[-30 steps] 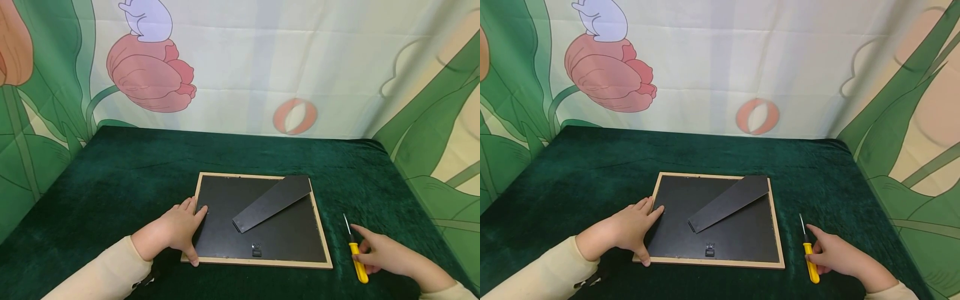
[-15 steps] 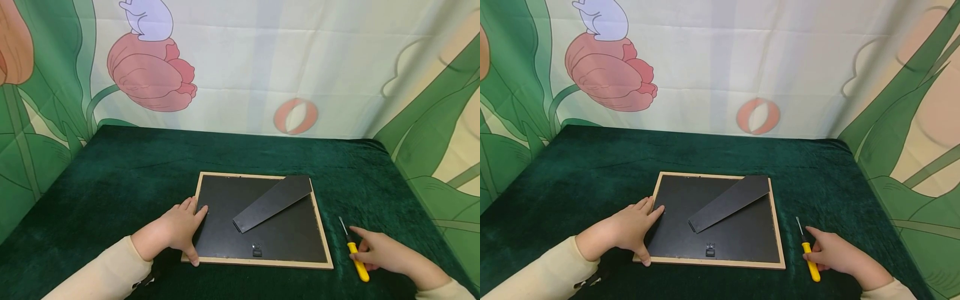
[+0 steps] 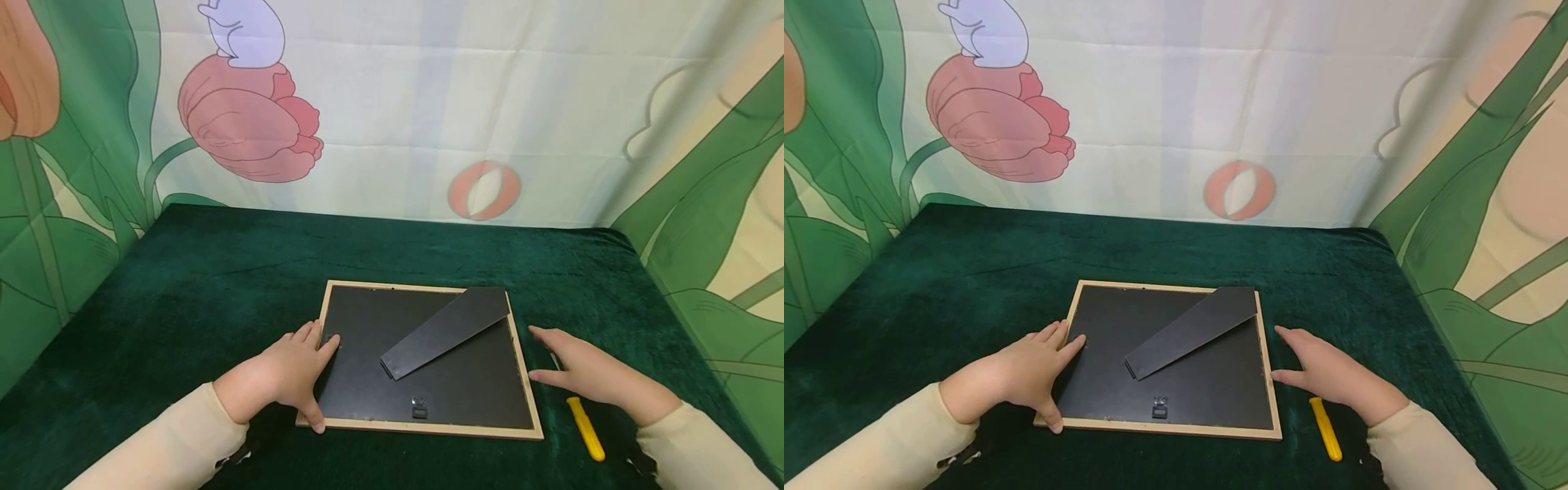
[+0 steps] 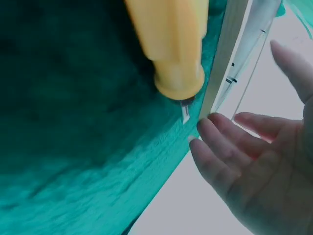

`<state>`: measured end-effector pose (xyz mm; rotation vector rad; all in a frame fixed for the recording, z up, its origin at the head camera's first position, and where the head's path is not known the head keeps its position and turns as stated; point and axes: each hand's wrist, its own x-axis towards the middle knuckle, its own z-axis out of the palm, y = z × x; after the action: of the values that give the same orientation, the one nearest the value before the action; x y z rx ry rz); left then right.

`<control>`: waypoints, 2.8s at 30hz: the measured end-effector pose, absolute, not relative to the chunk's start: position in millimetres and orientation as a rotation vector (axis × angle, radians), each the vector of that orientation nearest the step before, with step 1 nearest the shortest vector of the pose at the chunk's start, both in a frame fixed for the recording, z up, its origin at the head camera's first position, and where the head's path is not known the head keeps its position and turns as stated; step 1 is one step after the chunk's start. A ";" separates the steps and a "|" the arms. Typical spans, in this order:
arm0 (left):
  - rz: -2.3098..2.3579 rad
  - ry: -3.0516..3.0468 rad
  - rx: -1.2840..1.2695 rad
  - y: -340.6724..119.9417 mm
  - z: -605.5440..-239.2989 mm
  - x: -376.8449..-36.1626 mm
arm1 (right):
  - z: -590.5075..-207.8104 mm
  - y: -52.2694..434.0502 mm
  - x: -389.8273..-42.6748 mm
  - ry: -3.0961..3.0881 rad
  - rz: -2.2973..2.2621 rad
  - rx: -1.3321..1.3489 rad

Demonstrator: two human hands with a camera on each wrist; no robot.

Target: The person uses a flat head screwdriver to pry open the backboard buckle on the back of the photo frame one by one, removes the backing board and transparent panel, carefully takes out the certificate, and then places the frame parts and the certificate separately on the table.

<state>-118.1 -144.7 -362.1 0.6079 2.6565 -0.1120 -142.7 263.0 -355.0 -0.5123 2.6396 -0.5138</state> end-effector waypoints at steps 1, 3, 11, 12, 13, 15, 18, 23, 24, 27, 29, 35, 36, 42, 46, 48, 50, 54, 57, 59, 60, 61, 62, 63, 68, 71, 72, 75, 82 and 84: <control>-0.114 2.653 0.606 -145.0 -362.1 -117.9 | -356.6 260.4 -146.1 2.619 -0.530 -0.533; -0.105 2.647 0.609 -145.7 -362.6 -117.3 | -359.3 256.1 -153.5 2.562 -0.558 -0.571; -0.070 2.635 0.627 -149.4 -365.4 -117.4 | -364.1 249.2 -171.0 2.372 -0.437 -0.676; -0.073 2.634 0.631 -149.3 -365.1 -117.6 | -363.5 248.7 -170.8 2.367 -0.412 -0.672; -0.073 2.630 0.635 -149.0 -364.7 -117.8 | -363.3 248.3 -170.3 2.366 -0.384 -0.668; -0.070 2.625 0.645 -148.2 -363.7 -118.3 | -362.6 247.6 -169.3 2.359 -0.339 -0.645; -0.045 2.644 0.645 -147.9 -360.2 -119.4 | -361.1 245.8 -168.0 2.362 -0.273 -0.621; -0.048 2.778 0.641 -147.6 -354.5 -124.4 | -358.6 239.5 -169.5 2.386 -0.221 -0.631; -0.041 2.800 0.661 -145.9 -354.8 -125.6 | -358.3 238.7 -169.9 2.388 -0.218 -0.632; 0.010 2.812 0.775 -135.2 -358.5 -129.1 | -358.5 238.4 -170.6 2.384 -0.221 -0.620; 0.053 2.791 0.868 -125.6 -362.0 -131.2 | -359.1 239.2 -170.8 2.385 -0.223 -0.613; 0.065 2.746 1.010 -99.2 -367.0 -137.5 | -361.5 240.0 -171.8 2.402 -0.202 -0.624; 0.056 2.742 1.028 -95.6 -367.5 -138.3 | -361.5 240.0 -171.8 2.401 -0.202 -0.626; -0.021 2.726 1.096 -78.3 -372.0 -137.3 | -358.6 240.0 -170.7 2.394 -0.217 -0.634; -0.059 2.761 1.122 -68.9 -373.8 -136.3 | -357.2 239.4 -169.9 2.402 -0.204 -0.641; -0.067 2.773 1.134 -64.4 -373.8 -135.7 | -357.2 239.4 -169.6 2.407 -0.200 -0.641; -0.066 2.785 1.143 -60.2 -373.3 -135.6 | -358.0 240.5 -169.5 2.408 -0.204 -0.638; -0.058 2.820 1.147 -55.1 -372.5 -134.0 | -359.6 242.8 -169.4 2.403 -0.224 -0.648; -0.034 2.843 1.144 -53.8 -372.8 -133.0 | -360.8 243.9 -169.4 2.401 -0.225 -0.659; -0.017 2.850 1.141 -53.5 -372.6 -132.2 | -361.5 244.0 -169.3 2.405 -0.213 -0.668; -0.008 2.852 1.140 -53.4 -372.5 -132.2 | -361.6 243.8 -169.4 2.411 -0.197 -0.666; -0.003 2.856 1.141 -53.4 -372.4 -132.4 | -361.7 243.7 -169.5 2.415 -0.191 -0.669; 0.001 2.859 1.143 -53.3 -372.4 -132.6 | -361.5 243.3 -169.6 2.422 -0.178 -0.665; 0.002 2.863 1.144 -53.1 -372.1 -132.8 | -361.2 243.2 -169.8 2.427 -0.174 -0.667; -0.001 2.908 1.172 -54.4 -370.6 -131.4 | -357.8 241.0 -169.4 2.438 -0.165 -0.663; 0.005 2.942 1.200 -55.4 -365.8 -130.0 | -355.2 241.1 -168.9 2.439 -0.173 -0.671; 0.008 2.948 1.207 -55.6 -364.6 -130.0 | -354.5 241.7 -168.6 2.439 -0.180 -0.676; 0.020 2.930 1.175 -56.9 -362.1 -129.2 | -354.3 243.4 -167.5 2.441 -0.207 -0.700; 0.049 2.872 1.068 -69.8 -369.0 -128.4 | -360.2 244.1 -166.8 2.441 -0.249 -0.706; 0.061 2.865 1.064 -74.3 -370.2 -127.3 | -361.5 244.0 -167.4 2.445 -0.218 -0.685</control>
<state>-127.3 -74.3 -370.2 1.0639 2.8653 0.0609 -167.4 244.0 -361.5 -0.6847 2.4450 -0.2183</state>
